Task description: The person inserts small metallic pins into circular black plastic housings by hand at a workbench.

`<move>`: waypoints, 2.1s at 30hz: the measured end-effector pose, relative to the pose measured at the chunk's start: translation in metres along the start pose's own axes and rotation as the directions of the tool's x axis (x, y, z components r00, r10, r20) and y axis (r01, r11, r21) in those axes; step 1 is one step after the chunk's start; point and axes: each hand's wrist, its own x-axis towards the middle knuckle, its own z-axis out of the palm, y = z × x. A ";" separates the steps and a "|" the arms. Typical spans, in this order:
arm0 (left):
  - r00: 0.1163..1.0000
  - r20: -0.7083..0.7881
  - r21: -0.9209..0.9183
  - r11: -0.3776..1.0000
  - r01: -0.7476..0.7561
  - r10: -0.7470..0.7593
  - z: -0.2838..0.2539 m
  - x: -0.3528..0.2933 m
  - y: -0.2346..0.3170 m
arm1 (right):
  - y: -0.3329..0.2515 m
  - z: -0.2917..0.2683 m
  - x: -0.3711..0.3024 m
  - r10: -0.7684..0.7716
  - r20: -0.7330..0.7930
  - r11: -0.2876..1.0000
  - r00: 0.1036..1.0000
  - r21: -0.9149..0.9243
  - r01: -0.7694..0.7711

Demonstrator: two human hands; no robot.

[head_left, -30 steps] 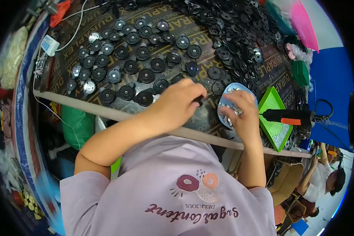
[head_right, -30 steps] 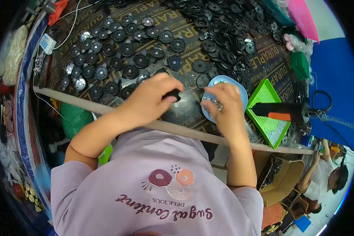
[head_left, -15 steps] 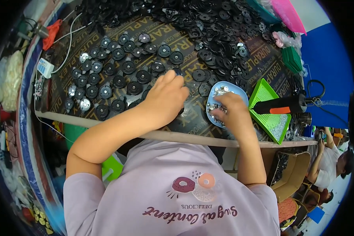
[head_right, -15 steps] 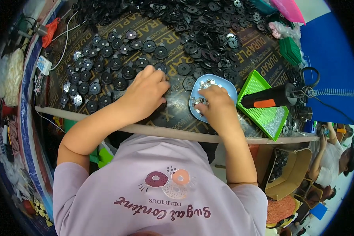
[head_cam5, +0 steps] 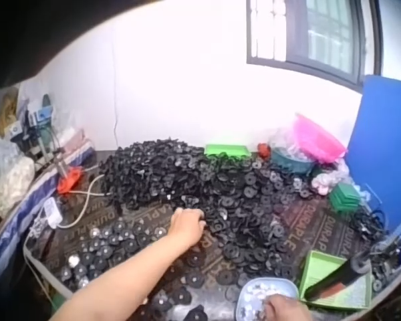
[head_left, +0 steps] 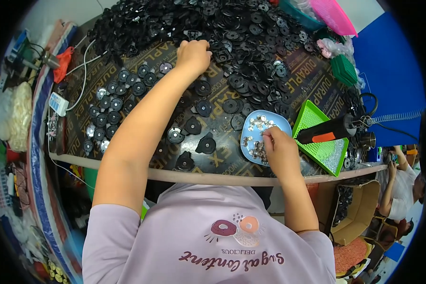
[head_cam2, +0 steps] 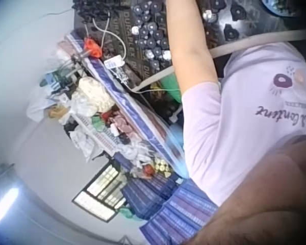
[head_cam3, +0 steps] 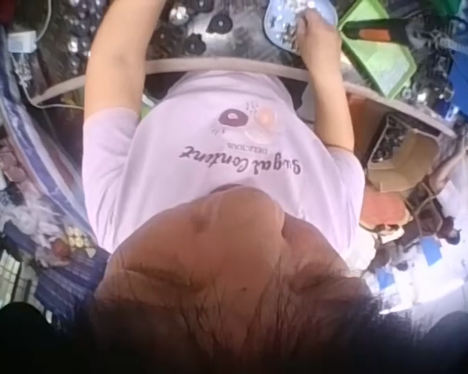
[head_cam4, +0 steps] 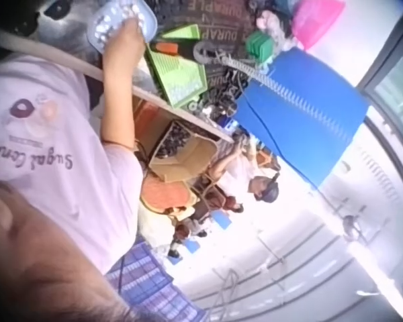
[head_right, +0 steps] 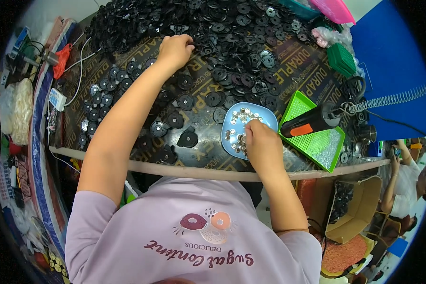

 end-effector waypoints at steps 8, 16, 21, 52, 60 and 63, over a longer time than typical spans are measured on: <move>0.950 0.192 0.108 0.967 0.229 -0.246 0.006 0.012 0.044 | 0.008 0.014 -0.007 0.273 0.247 0.661 0.930 0.654 -0.368; 0.974 -0.031 -0.056 0.973 -0.224 0.222 0.012 0.022 0.014 | 0.016 0.015 -0.016 0.296 0.240 0.584 0.925 0.721 -0.374; 0.869 -0.004 0.201 0.852 -0.483 0.494 0.026 0.018 0.012 | 0.014 0.018 -0.018 0.213 0.176 0.671 0.961 0.689 -0.275; 0.996 0.086 -0.622 0.782 0.043 0.013 0.016 0.037 0.008 | 0.212 -0.155 0.098 0.366 -0.548 0.681 0.753 -0.394 -0.618; 0.946 0.276 -0.124 0.970 0.208 -0.168 0.005 0.026 -0.031 | 0.146 -0.167 0.027 0.536 -0.059 0.650 0.842 -0.608 -0.456; 0.984 0.061 -0.052 0.983 0.173 -0.170 0.016 0.020 -0.026 | 0.098 -0.165 -0.022 0.495 0.112 0.805 0.862 -0.432 -0.406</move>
